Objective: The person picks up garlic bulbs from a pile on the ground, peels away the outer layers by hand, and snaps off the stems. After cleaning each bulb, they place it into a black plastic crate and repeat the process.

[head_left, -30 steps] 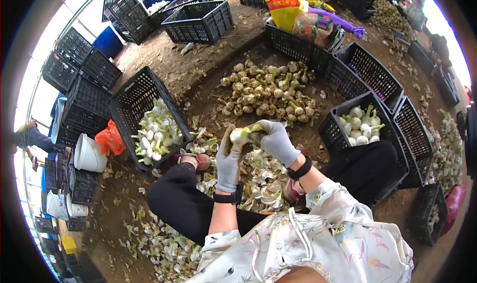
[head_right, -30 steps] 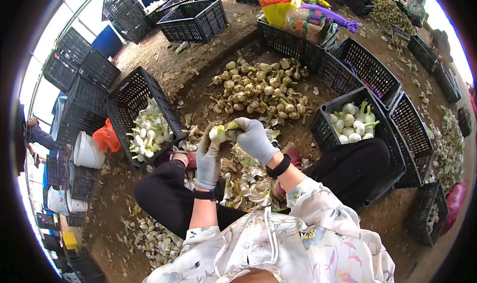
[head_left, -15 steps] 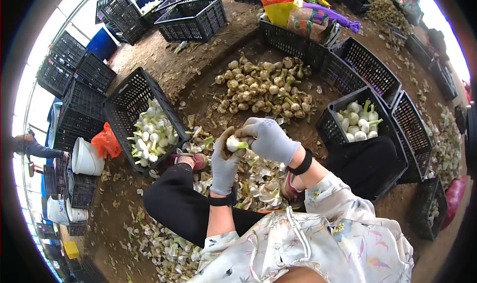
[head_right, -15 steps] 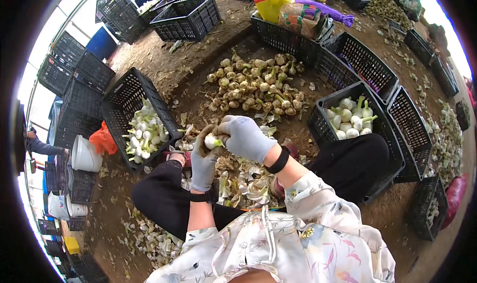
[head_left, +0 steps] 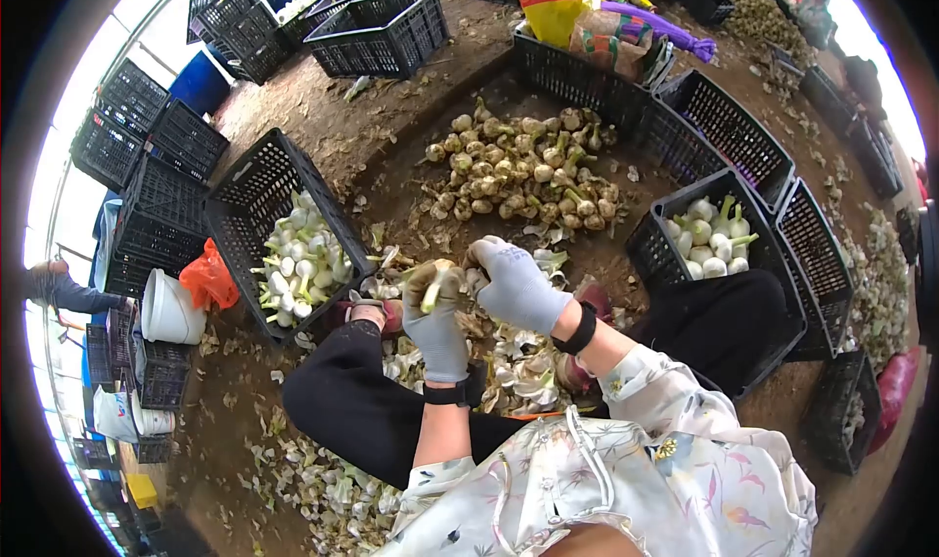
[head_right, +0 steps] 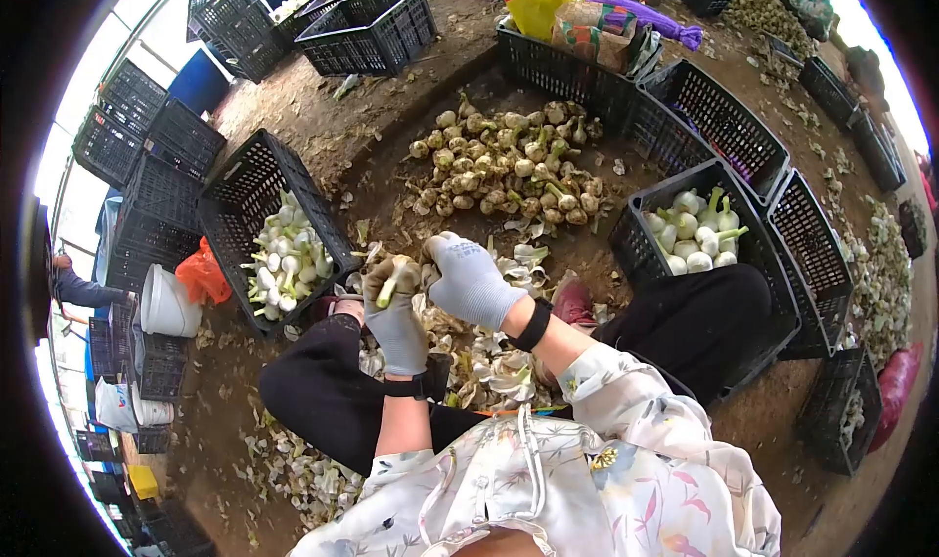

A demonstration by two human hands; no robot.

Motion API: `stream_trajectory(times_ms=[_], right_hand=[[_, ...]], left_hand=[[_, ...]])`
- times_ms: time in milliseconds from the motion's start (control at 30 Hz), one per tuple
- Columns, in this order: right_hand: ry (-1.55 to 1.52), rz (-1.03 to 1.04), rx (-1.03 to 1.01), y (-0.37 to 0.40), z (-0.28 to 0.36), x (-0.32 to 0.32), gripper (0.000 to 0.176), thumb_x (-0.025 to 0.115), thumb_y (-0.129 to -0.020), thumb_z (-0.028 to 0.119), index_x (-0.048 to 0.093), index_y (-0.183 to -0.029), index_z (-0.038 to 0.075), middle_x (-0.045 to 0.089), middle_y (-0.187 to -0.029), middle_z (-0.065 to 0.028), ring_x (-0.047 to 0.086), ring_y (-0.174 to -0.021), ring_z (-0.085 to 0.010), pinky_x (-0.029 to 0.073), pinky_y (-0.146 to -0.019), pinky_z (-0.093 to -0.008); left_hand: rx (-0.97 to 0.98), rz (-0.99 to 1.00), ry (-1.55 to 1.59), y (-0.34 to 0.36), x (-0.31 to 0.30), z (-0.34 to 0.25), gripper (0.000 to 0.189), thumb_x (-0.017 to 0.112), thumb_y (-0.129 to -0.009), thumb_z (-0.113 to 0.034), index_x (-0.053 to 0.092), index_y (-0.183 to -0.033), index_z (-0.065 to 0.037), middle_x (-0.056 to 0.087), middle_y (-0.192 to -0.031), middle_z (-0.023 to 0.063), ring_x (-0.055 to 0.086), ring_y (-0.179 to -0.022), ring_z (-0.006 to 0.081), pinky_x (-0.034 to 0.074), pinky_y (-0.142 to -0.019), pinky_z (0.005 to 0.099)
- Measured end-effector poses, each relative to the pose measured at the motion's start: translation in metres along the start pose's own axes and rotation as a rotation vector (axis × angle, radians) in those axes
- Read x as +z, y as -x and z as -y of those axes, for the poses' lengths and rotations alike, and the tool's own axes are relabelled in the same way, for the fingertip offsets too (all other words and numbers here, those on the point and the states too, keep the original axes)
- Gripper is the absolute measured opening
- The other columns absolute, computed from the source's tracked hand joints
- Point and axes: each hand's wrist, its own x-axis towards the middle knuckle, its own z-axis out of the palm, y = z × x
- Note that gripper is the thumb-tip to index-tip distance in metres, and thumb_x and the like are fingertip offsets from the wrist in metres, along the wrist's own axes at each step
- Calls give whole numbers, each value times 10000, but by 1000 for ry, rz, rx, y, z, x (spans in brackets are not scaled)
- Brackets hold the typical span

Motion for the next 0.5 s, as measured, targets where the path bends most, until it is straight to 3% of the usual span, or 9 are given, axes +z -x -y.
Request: stream_trajectory(times_ms=[67,200,267,333,367,400,467,500], right_hand=[[22,-71,57,-5,-17,10,155,592,-840,138,568,-910,2,602,-935,-224,602,-920,-404,489,-802,-460],[106,-131,244,-19,-46,12,182,609,-836,165,595,-923,6,619,-958,-226,607,-941,-403,487,-824,-461],[97,-91,274,-16,-72,16,200,609,-829,167,625,-950,8,637,-968,-233,613,-958,-399,493,-844,-450],[238,140,341,-12,-94,21,220,610,-833,174,638,-970,4,657,-984,-238,624,-976,-391,499,-865,-439],[170,189,376,-7,-103,25,303,640,-840,214,645,-1052,-3,669,-1022,-242,631,-1000,-386,502,-890,-436],[115,113,399,-2,-96,28,363,692,-829,247,654,-1089,-3,689,-1005,-223,671,-933,-328,519,-860,-390],[-423,108,484,-6,-62,13,329,726,-808,238,694,-1038,5,706,-955,-197,679,-847,-251,522,-805,-336],[-471,109,439,-7,-56,13,292,734,-802,233,706,-982,4,707,-905,-187,669,-805,-220,518,-780,-320]], left_hand=[[-29,13,113,-7,-14,13,332,722,-883,-126,593,-1163,-1,619,-1179,83,600,-1054,166,488,-941,294],[-54,32,243,-10,-12,7,351,669,-920,-132,586,-1231,7,610,-1240,89,581,-1111,179,459,-991,334],[-43,56,257,-13,-13,13,367,647,-933,-124,571,-1271,-3,599,-1265,89,580,-1121,183,472,-981,336],[-147,58,449,-13,-10,13,363,640,-934,-121,569,-1271,-5,593,-1275,80,580,-1126,190,486,-974,339],[-162,26,408,-15,-14,21,365,661,-914,-80,577,-1263,-17,593,-1265,86,581,-1117,191,497,-969,347],[-168,25,405,-17,-15,25,365,661,-914,-80,577,-1263,-17,593,-1265,86,581,-1117,191,497,-969,347],[-91,2,88,-17,-17,35,369,700,-873,-39,596,-1227,-30,589,-1264,93,585,-1105,190,495,-962,339],[-81,-36,23,-21,-15,41,337,736,-818,7,629,-1134,-43,589,-1250,98,589,-1096,193,492,-951,325]])
